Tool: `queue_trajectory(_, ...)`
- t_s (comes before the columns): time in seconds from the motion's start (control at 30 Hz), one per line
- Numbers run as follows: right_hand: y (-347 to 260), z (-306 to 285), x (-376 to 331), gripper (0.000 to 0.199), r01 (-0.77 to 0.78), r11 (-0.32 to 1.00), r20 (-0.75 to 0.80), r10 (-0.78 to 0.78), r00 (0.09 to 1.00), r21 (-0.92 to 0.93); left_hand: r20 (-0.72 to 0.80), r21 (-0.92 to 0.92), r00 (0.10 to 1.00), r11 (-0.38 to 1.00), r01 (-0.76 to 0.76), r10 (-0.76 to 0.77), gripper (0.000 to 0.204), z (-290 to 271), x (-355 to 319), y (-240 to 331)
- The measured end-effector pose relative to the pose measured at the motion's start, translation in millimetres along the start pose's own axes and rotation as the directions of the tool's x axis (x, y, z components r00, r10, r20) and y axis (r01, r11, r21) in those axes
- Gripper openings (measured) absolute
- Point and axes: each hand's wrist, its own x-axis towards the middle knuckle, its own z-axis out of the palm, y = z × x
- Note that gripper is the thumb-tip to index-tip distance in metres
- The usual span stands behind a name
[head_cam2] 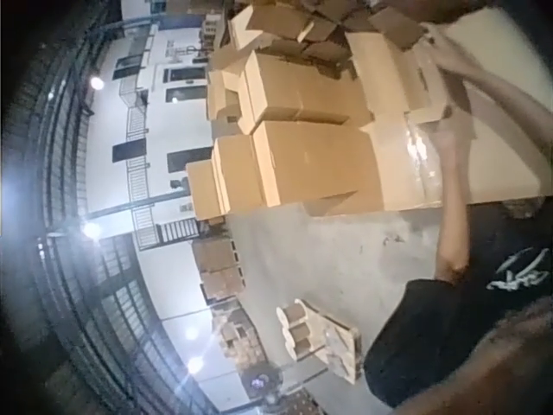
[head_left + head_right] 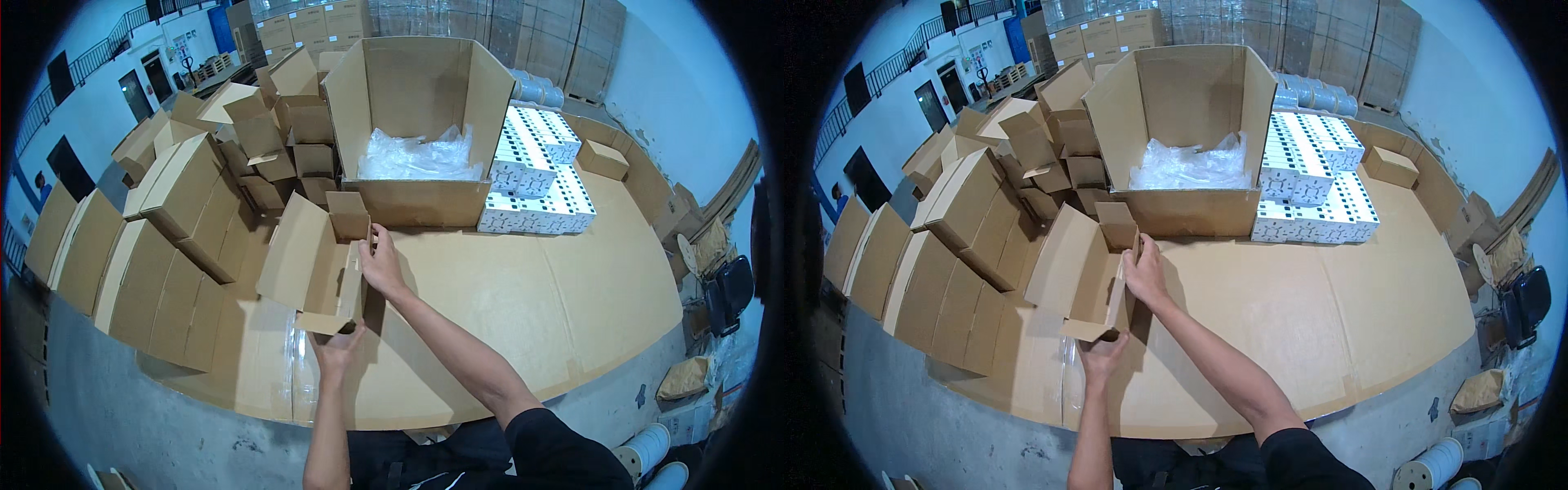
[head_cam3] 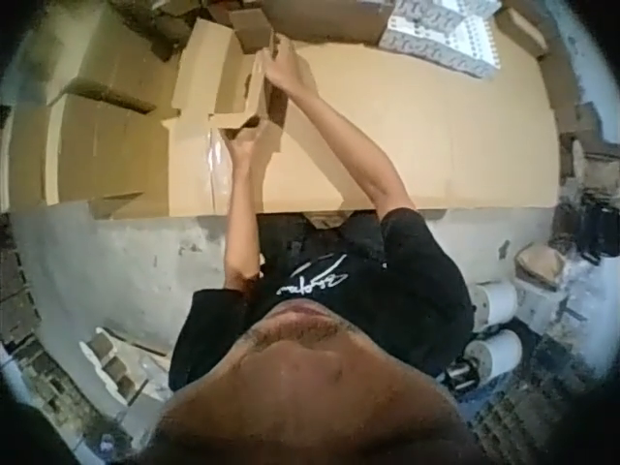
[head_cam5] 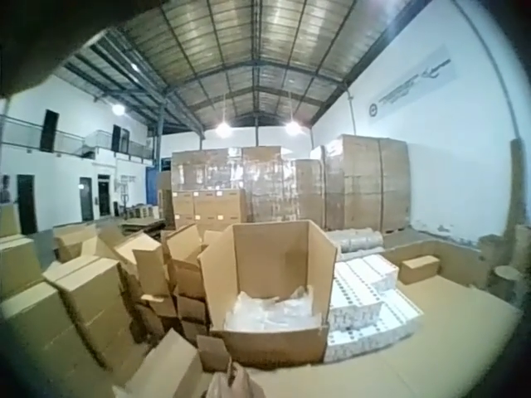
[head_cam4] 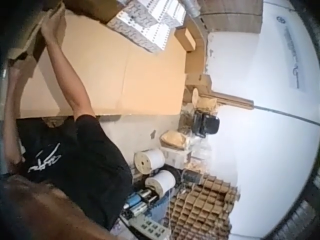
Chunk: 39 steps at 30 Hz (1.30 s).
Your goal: Packing small product boxes into larger shipping cartons and organizing materials on a workbench.
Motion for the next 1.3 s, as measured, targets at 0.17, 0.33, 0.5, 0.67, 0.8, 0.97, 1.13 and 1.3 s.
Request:
queue_trajectory(0.17,-2,0,12,0.056,0.028,0.999,-0.017,-0.029,0.999,-0.035,0.08,-0.312,0.969,0.917,0.248,-0.234,0.07,-2,20,11)
queue_trajectory(0.33,4,-5,33,0.057,-0.041,0.996,0.033,0.044,0.998,-0.084,0.171,-0.093,0.967,0.974,0.205,-0.187,0.085,9,29,13)
queue_trajectory(0.5,0,-18,47,0.051,-0.139,0.984,0.215,0.161,0.963,-0.114,-0.001,-0.203,1.0,0.979,0.027,-0.028,0.058,25,31,23)
queue_trajectory(0.67,-3,-11,51,0.051,-0.126,0.982,0.155,0.147,0.977,-0.139,0.085,0.091,0.995,0.994,-0.062,0.054,0.054,18,47,-6)
queue_trajectory(0.8,-11,-10,43,0.057,-0.144,0.98,0.12,0.161,0.98,-0.141,0.069,0.107,0.997,0.994,-0.032,0.025,0.058,13,45,-4)
queue_trajectory(0.97,-11,-7,40,0.071,-0.172,0.974,0.152,0.193,0.969,-0.146,0.072,0.082,0.997,0.996,0.024,-0.03,0.083,0,35,21)
queue_trajectory(1.13,18,-38,40,0.073,-0.259,0.966,0.043,0.26,0.965,-0.02,0.146,0.446,0.979,0.874,-0.193,0.141,0.085,0,-28,62)
queue_trajectory(1.3,33,-96,-8,0.038,-0.037,0.982,0.153,0.008,0.988,0.184,0.597,0.394,0.78,0.778,-0.489,0.188,0.061,23,-46,84)
